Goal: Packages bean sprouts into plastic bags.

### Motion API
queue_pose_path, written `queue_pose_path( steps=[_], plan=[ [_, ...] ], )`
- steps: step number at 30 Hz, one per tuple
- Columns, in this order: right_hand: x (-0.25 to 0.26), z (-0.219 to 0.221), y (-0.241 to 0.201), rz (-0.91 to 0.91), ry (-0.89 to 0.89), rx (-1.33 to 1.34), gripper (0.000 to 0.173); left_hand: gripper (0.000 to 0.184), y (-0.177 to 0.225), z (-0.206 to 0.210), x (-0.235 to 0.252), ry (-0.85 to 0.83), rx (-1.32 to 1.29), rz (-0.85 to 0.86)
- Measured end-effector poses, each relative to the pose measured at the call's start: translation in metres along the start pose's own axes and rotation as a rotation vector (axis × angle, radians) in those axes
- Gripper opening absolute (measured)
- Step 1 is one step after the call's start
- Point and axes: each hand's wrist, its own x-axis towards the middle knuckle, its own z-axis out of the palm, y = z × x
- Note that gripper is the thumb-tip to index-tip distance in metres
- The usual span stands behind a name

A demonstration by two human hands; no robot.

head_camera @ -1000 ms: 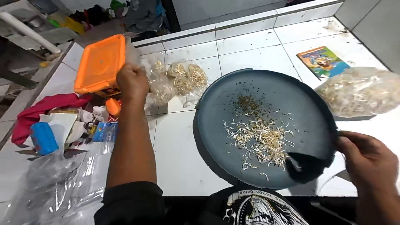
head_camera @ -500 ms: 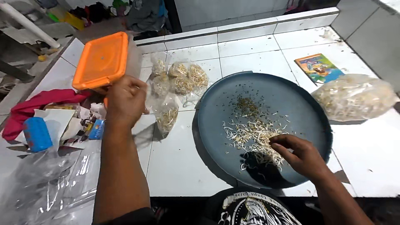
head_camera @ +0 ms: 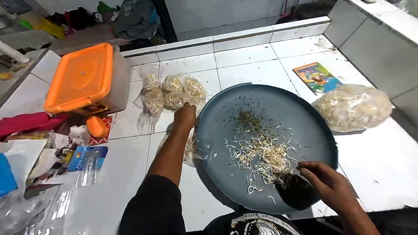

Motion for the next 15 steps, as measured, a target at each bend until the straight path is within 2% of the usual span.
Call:
queue_pose_path(
  steps=[1, 4, 7, 11, 15],
  plan=[
    [-0.003, -0.001, 0.003, 0.02, 0.012, -0.009, 0.029, 0.021, -0.006, 0.003, 0.008, 0.016, -0.002, -0.009],
    [-0.013, -0.003, 0.009, 0.067, 0.034, -0.012, 0.028, 0.026, -0.026, -0.02, 0.022, 0.092, -0.173, -0.079],
    [-0.015, -0.001, 0.012, 0.09, 0.04, 0.015, 0.026, 0.034, -0.046, -0.067, 0.025, 0.228, -0.304, -0.105],
    [-0.009, 0.0, 0.006, 0.07, 0.033, -0.002, 0.027, 0.04, -0.066, -0.136, 0.014, 0.422, -0.428, -0.009],
    [0.017, 0.005, -0.026, -0.064, -0.025, -0.044, 0.03, 0.034, -0.052, -0.198, -0.013, 0.424, -0.608, -0.018]
  ],
)
